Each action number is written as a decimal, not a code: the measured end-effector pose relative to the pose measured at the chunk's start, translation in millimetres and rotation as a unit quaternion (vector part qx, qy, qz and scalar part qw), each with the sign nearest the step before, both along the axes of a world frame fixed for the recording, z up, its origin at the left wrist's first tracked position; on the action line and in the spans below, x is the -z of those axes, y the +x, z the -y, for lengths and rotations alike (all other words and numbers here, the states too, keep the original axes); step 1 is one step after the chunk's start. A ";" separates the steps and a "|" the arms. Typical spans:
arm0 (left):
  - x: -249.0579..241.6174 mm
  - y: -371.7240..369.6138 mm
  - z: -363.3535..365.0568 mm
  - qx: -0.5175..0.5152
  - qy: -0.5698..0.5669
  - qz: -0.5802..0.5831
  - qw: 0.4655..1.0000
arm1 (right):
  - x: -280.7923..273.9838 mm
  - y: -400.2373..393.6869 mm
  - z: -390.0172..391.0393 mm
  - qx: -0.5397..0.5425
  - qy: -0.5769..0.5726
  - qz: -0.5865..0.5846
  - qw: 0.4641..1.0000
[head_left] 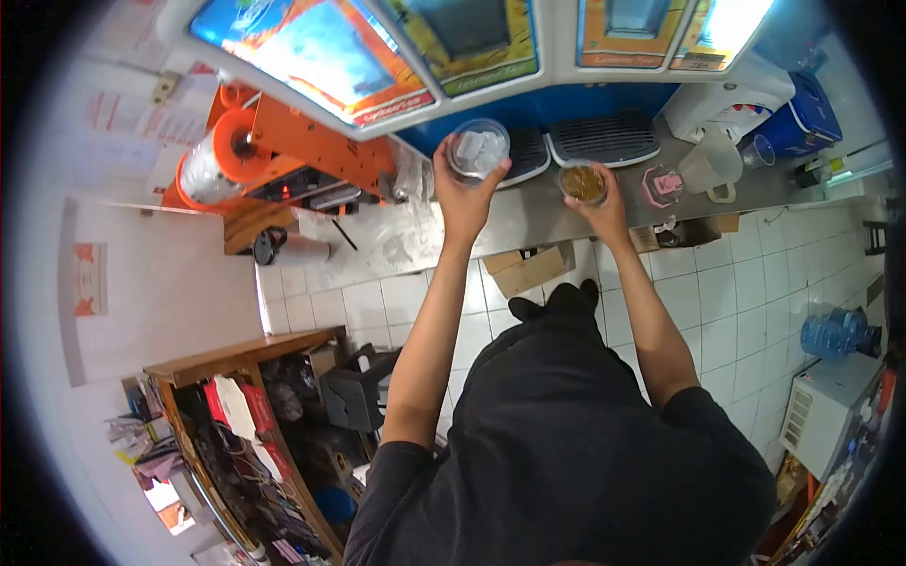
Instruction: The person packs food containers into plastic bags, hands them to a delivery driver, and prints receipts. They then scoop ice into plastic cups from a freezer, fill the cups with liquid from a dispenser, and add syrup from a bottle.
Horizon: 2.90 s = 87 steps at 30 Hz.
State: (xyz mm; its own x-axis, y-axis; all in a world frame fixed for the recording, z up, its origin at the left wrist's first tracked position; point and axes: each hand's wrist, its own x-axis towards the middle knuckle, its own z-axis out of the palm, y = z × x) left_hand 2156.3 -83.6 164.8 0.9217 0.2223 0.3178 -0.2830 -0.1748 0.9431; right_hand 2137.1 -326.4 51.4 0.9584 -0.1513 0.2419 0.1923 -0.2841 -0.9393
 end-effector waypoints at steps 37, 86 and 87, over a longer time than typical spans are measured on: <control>-11.4 78.0 51.4 -0.157 -0.017 -0.001 0.988 | 108.1 -128.1 293.4 -0.245 -0.132 -0.389 0.878; 25.4 94.8 61.0 -0.201 -0.064 0.064 0.976 | 181.3 -216.6 425.3 0.035 0.076 -0.575 0.813; 14.6 89.8 69.9 -0.202 -0.065 0.063 0.975 | 180.7 -213.9 422.8 0.034 0.073 -0.576 0.813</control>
